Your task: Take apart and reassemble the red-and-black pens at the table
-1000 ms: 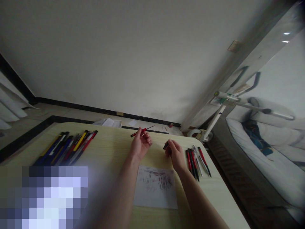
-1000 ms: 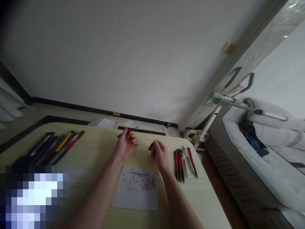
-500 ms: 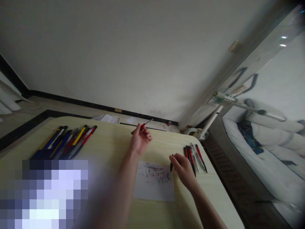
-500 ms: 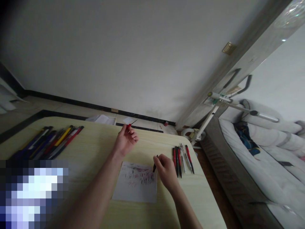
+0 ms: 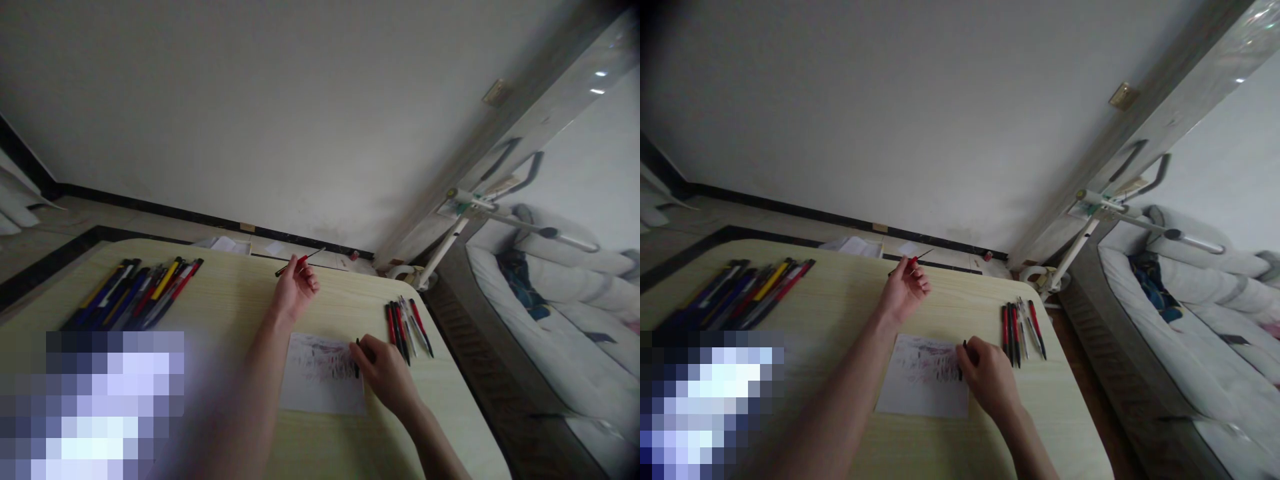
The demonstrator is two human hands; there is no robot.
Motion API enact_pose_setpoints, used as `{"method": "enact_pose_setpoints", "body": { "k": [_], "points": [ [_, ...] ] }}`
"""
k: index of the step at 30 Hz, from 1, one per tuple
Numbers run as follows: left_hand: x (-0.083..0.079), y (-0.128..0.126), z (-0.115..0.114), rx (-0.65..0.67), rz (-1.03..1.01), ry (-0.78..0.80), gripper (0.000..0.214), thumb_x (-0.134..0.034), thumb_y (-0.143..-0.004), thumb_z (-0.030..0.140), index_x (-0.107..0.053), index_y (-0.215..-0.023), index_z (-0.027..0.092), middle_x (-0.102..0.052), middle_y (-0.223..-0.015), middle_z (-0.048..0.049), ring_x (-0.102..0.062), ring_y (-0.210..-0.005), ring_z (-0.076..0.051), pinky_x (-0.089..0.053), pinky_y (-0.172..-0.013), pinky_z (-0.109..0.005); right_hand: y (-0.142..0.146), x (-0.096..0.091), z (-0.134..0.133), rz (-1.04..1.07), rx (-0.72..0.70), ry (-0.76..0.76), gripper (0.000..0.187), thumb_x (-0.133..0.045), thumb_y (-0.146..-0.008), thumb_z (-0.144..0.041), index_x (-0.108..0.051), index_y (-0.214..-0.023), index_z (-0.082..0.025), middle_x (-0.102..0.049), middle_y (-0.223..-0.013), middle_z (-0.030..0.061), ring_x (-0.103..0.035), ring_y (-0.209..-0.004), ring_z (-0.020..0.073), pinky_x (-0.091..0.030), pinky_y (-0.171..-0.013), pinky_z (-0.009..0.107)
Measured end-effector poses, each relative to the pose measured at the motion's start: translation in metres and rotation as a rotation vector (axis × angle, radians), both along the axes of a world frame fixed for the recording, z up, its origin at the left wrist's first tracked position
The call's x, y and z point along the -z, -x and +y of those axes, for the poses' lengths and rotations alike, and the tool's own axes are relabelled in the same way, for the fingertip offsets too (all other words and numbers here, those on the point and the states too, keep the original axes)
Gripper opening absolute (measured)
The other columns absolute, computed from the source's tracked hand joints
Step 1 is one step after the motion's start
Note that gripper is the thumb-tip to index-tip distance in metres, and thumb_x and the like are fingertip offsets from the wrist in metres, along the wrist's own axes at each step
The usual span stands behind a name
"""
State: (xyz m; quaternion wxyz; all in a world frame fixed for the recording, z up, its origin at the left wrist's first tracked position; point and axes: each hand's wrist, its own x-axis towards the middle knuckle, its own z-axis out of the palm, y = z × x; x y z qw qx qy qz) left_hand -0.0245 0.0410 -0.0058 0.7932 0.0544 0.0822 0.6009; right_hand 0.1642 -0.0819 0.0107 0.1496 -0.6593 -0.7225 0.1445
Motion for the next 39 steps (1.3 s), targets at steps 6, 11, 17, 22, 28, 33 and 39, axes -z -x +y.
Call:
{"method": "enact_pose_setpoints", "body": {
  "k": [6,11,17,22,28,33,39],
  "points": [
    [0.000,0.000,0.000,0.002,0.031,0.023,0.027,-0.057,-0.076,0.040,-0.053,-0.066,0.015,-0.048,-0.055,0.0028,-0.043,-0.045,-0.007,-0.033,-0.045,-0.022,-0.001,0.002,-0.003,-0.171,-0.009,-0.028,0.035,-0.044,-0.082,-0.041,-0.044,-0.054,-0.019,-0.050,-0.049,-0.0011,-0.040,-0.043,0.0101,-0.019,-0.046,0.025],
    [0.000,0.000,0.000,-0.003,0.048,0.022,0.026,-0.057,-0.076,0.039,-0.053,-0.066,0.015,-0.048,-0.055,0.0029,-0.044,-0.045,-0.007,-0.033,-0.045,-0.021,-0.002,0.003,-0.003,-0.267,-0.022,-0.040,0.032,-0.045,-0.082,-0.039,-0.048,-0.057,-0.020,-0.056,-0.052,0.0002,-0.046,-0.046,0.0112,-0.018,-0.047,0.025],
    [0.001,0.000,0.000,0.003,0.060,0.016,0.026,-0.057,-0.076,0.039,-0.053,-0.066,0.015,-0.048,-0.055,0.0028,-0.044,-0.045,-0.007,-0.033,-0.045,-0.022,-0.001,0.002,-0.001,-0.331,-0.039,-0.053,0.031,-0.043,-0.084,-0.037,-0.052,-0.060,-0.020,-0.061,-0.057,0.0015,-0.051,-0.049,0.0118,-0.017,-0.048,0.027],
    [0.001,0.000,-0.001,-0.005,0.063,0.010,0.026,-0.057,-0.076,0.038,-0.053,-0.067,0.015,-0.049,-0.056,0.0026,-0.045,-0.046,-0.007,-0.034,-0.045,-0.022,0.001,0.005,0.000,-0.361,-0.063,-0.093,0.030,-0.041,-0.086,-0.035,-0.053,-0.063,-0.020,-0.063,-0.061,0.0005,-0.055,-0.052,0.0122,-0.018,-0.050,0.028],
    [0.000,0.000,-0.001,-0.006,0.063,0.027,0.025,-0.058,-0.075,0.038,-0.055,-0.067,0.015,-0.050,-0.056,0.0021,-0.045,-0.045,-0.007,-0.035,-0.045,-0.022,0.002,0.008,0.003,-0.387,-0.071,-0.138,0.030,-0.039,-0.087,-0.033,-0.054,-0.065,-0.020,-0.064,-0.063,0.0001,-0.055,-0.052,0.0117,-0.018,-0.049,0.028],
    [0.000,0.000,-0.001,-0.004,0.061,0.024,0.023,-0.058,-0.076,0.036,-0.054,-0.067,0.015,-0.050,-0.057,0.0020,-0.046,-0.046,-0.007,-0.036,-0.045,-0.022,0.000,0.009,0.017,-0.406,-0.075,-0.149,0.029,-0.040,-0.087,-0.032,-0.055,-0.065,-0.020,-0.065,-0.064,0.0004,-0.056,-0.055,0.0118,-0.019,-0.049,0.027],
    [0.002,0.001,0.000,0.001,0.076,0.006,0.023,-0.057,-0.077,0.036,-0.053,-0.067,0.015,-0.049,-0.057,0.0021,-0.046,-0.046,-0.007,-0.036,-0.045,-0.022,-0.002,0.005,0.036,-0.464,-0.092,-0.146,0.029,-0.040,-0.087,-0.033,-0.056,-0.066,-0.021,-0.066,-0.068,0.0008,-0.058,-0.058,0.0133,-0.020,-0.049,0.027]
  ]
}}
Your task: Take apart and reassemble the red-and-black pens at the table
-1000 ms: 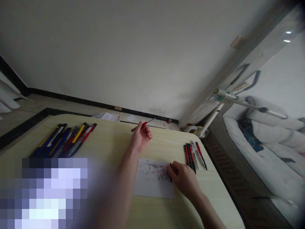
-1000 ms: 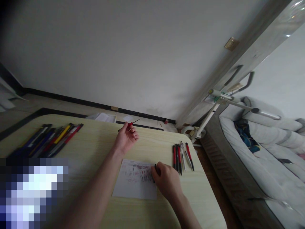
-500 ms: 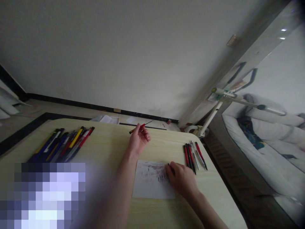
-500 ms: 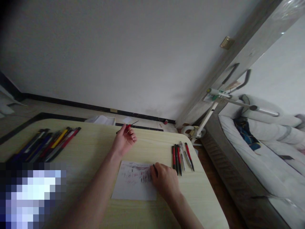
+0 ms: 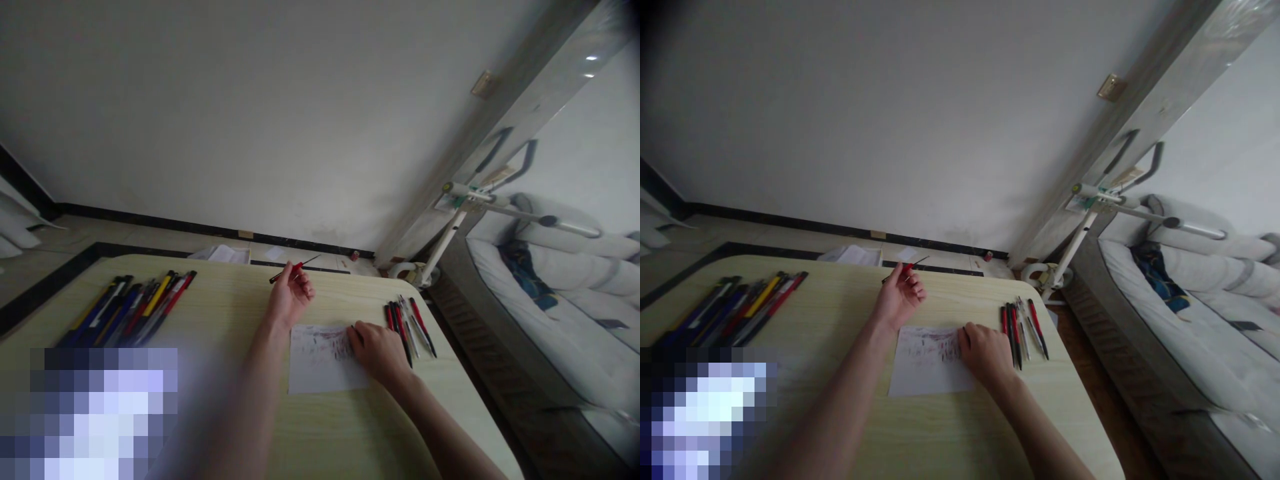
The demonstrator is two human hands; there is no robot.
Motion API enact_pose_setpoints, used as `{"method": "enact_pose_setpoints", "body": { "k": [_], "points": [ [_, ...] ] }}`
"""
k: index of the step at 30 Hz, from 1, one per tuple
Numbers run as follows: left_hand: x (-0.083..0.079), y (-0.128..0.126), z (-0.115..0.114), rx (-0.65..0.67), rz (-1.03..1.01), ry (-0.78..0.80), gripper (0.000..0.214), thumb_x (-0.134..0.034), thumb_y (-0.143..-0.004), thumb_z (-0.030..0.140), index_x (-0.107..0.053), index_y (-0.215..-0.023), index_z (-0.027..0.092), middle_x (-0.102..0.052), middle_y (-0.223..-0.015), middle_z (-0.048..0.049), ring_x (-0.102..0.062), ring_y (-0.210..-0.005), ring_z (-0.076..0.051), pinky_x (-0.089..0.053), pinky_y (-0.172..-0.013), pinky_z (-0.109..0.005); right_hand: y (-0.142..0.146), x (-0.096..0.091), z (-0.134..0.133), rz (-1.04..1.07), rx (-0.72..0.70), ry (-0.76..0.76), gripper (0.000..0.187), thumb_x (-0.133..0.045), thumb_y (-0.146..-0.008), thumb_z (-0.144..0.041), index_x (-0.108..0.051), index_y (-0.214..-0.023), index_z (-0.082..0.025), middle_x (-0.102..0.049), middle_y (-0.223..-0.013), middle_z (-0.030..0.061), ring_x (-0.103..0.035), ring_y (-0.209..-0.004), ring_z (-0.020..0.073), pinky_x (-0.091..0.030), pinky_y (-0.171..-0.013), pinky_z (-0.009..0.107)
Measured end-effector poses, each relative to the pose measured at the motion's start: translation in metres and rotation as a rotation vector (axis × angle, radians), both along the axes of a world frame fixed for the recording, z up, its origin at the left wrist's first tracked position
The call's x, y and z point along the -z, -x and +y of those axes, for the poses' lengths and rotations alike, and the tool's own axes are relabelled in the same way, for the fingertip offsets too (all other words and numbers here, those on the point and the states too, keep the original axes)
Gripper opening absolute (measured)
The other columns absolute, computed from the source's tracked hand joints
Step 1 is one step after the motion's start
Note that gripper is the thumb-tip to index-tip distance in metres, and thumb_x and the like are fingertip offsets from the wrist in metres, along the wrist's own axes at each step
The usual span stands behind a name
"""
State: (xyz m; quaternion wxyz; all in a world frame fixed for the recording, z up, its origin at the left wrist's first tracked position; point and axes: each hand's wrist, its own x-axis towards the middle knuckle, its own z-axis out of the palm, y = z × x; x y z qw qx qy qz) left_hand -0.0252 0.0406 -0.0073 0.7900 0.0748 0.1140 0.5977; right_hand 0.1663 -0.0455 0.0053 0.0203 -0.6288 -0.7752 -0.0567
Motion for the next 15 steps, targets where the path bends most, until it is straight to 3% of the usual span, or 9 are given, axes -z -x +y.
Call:
{"method": "enact_pose_setpoints", "body": {
  "k": [15],
  "points": [
    [0.000,-0.001,0.000,0.003,0.061,0.030,0.025,-0.060,-0.074,0.038,-0.053,-0.067,0.015,-0.049,-0.056,0.0026,-0.044,-0.046,-0.007,-0.034,-0.045,-0.022,-0.002,-0.005,0.017,0.014,0.088,0.039,0.038,-0.037,-0.087,-0.043,-0.057,-0.065,-0.020,-0.066,-0.068,0.0025,-0.059,-0.059,0.0148,-0.021,-0.050,0.026]
  ]
}}
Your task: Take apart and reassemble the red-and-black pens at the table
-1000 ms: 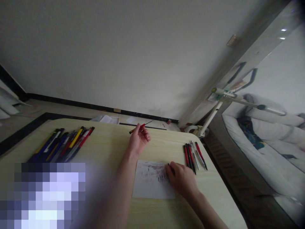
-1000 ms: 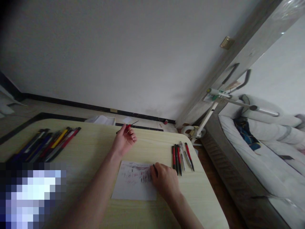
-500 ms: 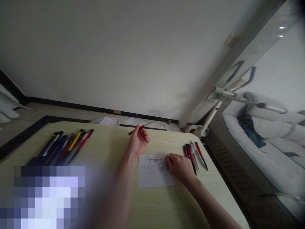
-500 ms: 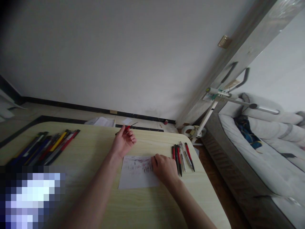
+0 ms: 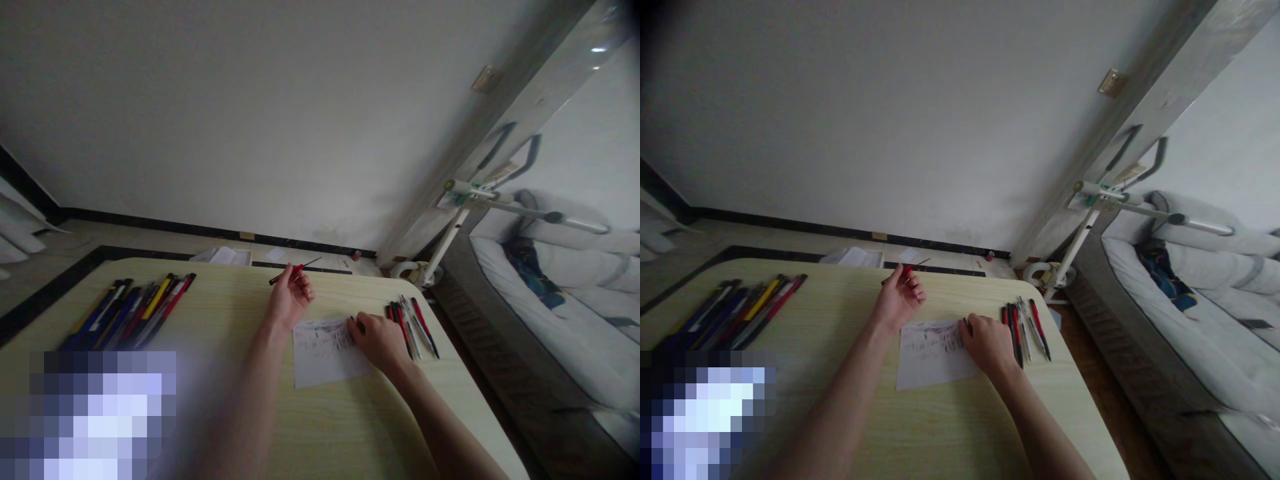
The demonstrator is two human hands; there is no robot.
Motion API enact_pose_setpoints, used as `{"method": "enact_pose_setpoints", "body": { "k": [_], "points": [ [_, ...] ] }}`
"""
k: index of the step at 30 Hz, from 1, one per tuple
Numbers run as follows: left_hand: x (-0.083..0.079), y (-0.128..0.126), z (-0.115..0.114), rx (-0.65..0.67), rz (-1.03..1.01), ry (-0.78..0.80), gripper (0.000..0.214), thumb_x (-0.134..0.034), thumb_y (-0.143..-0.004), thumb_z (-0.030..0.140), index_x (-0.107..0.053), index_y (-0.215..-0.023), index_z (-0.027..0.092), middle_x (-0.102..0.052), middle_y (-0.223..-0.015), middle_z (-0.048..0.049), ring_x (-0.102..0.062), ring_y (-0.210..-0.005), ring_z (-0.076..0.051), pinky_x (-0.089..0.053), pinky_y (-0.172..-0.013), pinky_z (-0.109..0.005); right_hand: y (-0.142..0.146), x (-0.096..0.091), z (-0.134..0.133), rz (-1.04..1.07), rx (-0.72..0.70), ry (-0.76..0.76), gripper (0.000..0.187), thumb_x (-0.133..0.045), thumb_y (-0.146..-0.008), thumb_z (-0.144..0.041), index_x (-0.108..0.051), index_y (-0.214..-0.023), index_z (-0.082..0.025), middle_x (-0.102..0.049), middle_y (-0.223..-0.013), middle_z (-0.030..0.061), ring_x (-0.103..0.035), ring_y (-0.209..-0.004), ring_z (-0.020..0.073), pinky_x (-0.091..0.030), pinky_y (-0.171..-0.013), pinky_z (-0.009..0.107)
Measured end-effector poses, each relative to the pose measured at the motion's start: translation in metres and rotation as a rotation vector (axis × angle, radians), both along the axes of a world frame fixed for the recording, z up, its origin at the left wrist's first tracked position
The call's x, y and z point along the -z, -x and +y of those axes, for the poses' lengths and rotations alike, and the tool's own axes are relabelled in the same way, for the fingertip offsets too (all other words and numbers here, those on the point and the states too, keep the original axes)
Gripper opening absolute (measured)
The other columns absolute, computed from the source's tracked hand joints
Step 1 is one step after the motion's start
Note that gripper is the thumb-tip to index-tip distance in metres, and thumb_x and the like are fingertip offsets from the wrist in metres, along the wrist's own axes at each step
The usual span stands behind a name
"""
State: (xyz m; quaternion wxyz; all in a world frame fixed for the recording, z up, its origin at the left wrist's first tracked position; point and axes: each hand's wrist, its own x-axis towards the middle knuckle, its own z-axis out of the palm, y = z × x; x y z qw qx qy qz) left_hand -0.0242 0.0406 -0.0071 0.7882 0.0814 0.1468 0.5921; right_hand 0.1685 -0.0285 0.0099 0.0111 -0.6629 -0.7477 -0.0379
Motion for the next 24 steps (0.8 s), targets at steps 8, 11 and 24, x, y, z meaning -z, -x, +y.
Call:
{"method": "enact_pose_setpoints", "body": {
  "k": [8,11,24],
  "points": [
    [-0.001,0.000,0.000,0.005,0.014,0.014,0.024,-0.060,-0.074,0.036,-0.054,-0.067,0.015,-0.049,-0.056,0.0029,-0.044,-0.046,-0.007,-0.034,-0.045,-0.022,0.000,0.003,0.001,-0.025,0.015,-0.015,0.040,-0.035,-0.087,-0.046,-0.057,-0.065,-0.021,-0.065,-0.065,0.0020,-0.058,-0.058,0.0156,-0.021,-0.050,0.026],
    [-0.002,-0.001,-0.001,-0.007,0.026,0.015,0.025,-0.060,-0.074,0.038,-0.053,-0.066,0.015,-0.049,-0.056,0.0028,-0.044,-0.045,-0.007,-0.034,-0.045,-0.022,0.000,0.004,0.001,-0.021,0.024,-0.022,0.040,-0.035,-0.086,-0.046,-0.057,-0.065,-0.021,-0.065,-0.065,0.0028,-0.058,-0.058,0.0154,-0.020,-0.050,0.026],
    [-0.003,-0.001,-0.004,-0.021,0.068,0.032,0.025,-0.059,-0.074,0.037,-0.053,-0.066,0.015,-0.049,-0.056,0.0020,-0.044,-0.045,-0.008,-0.034,-0.044,-0.022,-0.009,-0.006,-0.025,0.190,-0.005,-0.086,0.025,-0.045,-0.083,-0.036,-0.054,-0.066,-0.020,-0.060,-0.062,-0.0001,-0.053,-0.055,0.0121,-0.023,-0.050,0.024]
  ]
}}
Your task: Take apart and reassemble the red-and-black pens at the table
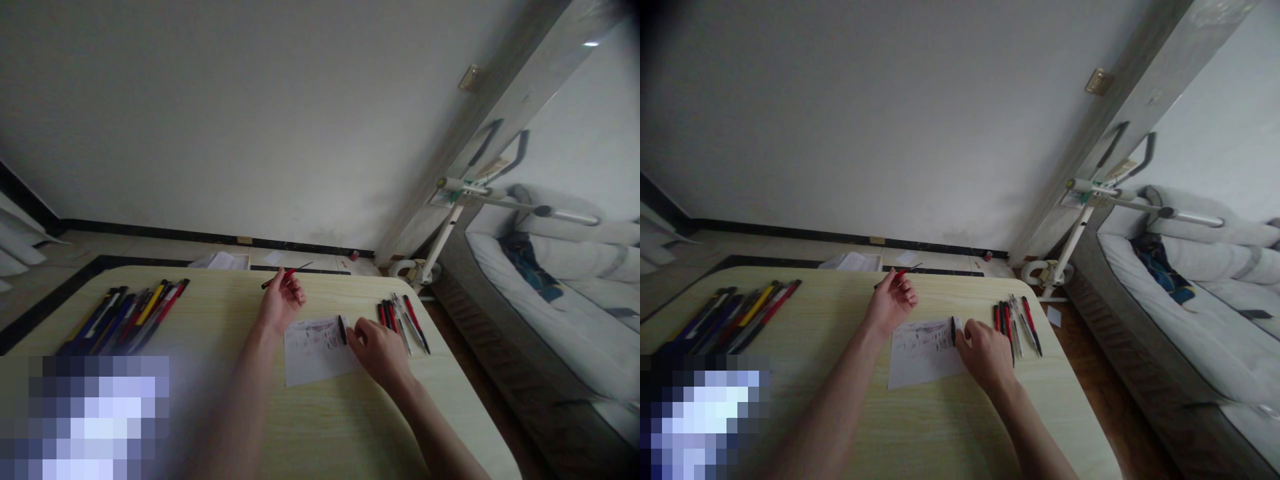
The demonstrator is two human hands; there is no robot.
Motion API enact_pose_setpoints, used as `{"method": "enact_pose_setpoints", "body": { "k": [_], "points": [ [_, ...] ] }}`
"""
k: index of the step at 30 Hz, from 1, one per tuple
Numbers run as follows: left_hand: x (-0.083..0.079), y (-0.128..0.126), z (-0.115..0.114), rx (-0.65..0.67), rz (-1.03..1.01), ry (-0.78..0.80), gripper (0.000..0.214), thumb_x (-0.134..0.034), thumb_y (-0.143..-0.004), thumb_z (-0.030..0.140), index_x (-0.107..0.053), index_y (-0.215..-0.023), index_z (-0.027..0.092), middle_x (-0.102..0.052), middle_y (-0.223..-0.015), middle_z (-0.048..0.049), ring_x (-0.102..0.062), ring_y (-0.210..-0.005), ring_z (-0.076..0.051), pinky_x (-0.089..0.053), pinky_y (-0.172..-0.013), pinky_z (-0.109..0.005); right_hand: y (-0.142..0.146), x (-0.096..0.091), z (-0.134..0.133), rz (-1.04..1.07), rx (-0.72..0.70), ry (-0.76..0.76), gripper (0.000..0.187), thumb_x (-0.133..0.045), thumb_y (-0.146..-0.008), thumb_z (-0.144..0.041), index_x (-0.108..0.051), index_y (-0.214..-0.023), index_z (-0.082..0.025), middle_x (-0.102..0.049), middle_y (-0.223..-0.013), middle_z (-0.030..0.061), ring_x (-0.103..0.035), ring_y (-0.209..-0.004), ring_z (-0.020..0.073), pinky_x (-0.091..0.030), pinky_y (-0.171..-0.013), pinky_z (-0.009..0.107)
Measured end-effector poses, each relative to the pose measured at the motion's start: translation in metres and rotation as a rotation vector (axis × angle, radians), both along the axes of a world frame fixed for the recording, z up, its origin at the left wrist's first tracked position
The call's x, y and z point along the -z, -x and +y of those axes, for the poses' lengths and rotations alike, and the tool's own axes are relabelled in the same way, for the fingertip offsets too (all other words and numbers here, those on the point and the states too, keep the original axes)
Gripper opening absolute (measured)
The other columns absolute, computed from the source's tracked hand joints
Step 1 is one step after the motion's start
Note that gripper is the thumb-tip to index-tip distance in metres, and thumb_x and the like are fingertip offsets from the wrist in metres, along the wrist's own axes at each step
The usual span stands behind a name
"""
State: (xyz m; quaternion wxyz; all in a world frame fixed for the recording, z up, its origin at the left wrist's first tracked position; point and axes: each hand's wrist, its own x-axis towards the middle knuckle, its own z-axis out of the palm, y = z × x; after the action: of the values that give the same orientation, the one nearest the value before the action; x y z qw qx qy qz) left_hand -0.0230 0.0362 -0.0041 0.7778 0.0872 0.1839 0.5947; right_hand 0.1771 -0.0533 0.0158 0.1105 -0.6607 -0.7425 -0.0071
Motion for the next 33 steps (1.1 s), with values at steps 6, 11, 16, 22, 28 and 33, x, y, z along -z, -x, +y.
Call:
{"method": "enact_pose_setpoints", "body": {
  "k": [6,11,16,22,28,33],
  "points": [
    [-0.002,0.003,-0.005,-0.027,-0.016,0.011,0.021,-0.056,-0.076,0.035,-0.054,-0.067,0.016,-0.047,-0.055,0.0027,-0.043,-0.045,-0.008,-0.033,-0.045,-0.022,0.002,0.001,-0.033,0.147,-0.134,0.019,0.013,-0.046,-0.082,-0.028,-0.057,-0.089,-0.023,-0.059,-0.080,0.0003,-0.056,-0.066,0.0124,-0.031,-0.057,0.022],
    [-0.012,0.006,-0.017,-0.036,-0.033,-0.028,0.019,-0.054,-0.078,0.033,-0.055,-0.069,0.016,-0.046,-0.056,0.0028,-0.043,-0.046,-0.008,-0.034,-0.045,-0.022,0.004,0.002,-0.041,0.120,-0.135,0.068,0.018,-0.047,-0.082,-0.032,-0.057,-0.096,-0.026,-0.058,-0.088,0.0011,-0.057,-0.069,0.0133,-0.033,-0.057,0.023],
    [-0.020,0.010,-0.032,-0.009,-0.025,-0.056,0.020,-0.053,-0.079,0.032,-0.053,-0.068,0.016,-0.045,-0.057,0.0027,-0.043,-0.048,-0.008,-0.035,-0.046,-0.022,0.009,0.003,-0.039,0.087,-0.077,0.135,0.021,-0.045,-0.083,-0.036,-0.057,-0.096,-0.025,-0.057,-0.090,0.0024,-0.057,-0.072,0.0136,-0.033,-0.057,0.022],
    [-0.020,0.013,-0.042,0.007,-0.012,-0.053,0.021,-0.054,-0.079,0.033,-0.052,-0.067,0.015,-0.043,-0.058,0.0029,-0.043,-0.049,-0.008,-0.036,-0.047,-0.022,0.012,0.001,-0.031,0.175,-0.088,0.059,0.021,-0.048,-0.082,-0.037,-0.058,-0.093,-0.023,-0.059,-0.088,0.0031,-0.057,-0.072,0.0147,-0.034,-0.058,0.023],
    [-0.019,0.000,-0.046,0.040,-0.006,-0.034,0.021,-0.055,-0.078,0.034,-0.052,-0.067,0.016,-0.043,-0.058,0.0034,-0.042,-0.048,-0.007,-0.036,-0.047,-0.022,0.028,-0.006,-0.003,0.690,-0.094,-0.088,0.016,-0.051,-0.080,-0.033,-0.057,-0.082,-0.019,-0.054,-0.068,0.0002,-0.050,-0.059,0.0124,-0.037,-0.056,0.023],
    [-0.014,-0.013,-0.050,0.071,0.075,0.001,0.023,-0.056,-0.077,0.036,-0.053,-0.067,0.016,-0.045,-0.057,0.0031,-0.043,-0.048,-0.008,-0.036,-0.048,-0.023,0.049,-0.002,0.020,1.264,-0.028,-0.012,0.022,-0.057,-0.075,-0.034,-0.056,-0.088,-0.016,-0.053,-0.070,-0.0005,-0.046,-0.052,0.0098,-0.038,-0.046,0.021]
  ]
}}
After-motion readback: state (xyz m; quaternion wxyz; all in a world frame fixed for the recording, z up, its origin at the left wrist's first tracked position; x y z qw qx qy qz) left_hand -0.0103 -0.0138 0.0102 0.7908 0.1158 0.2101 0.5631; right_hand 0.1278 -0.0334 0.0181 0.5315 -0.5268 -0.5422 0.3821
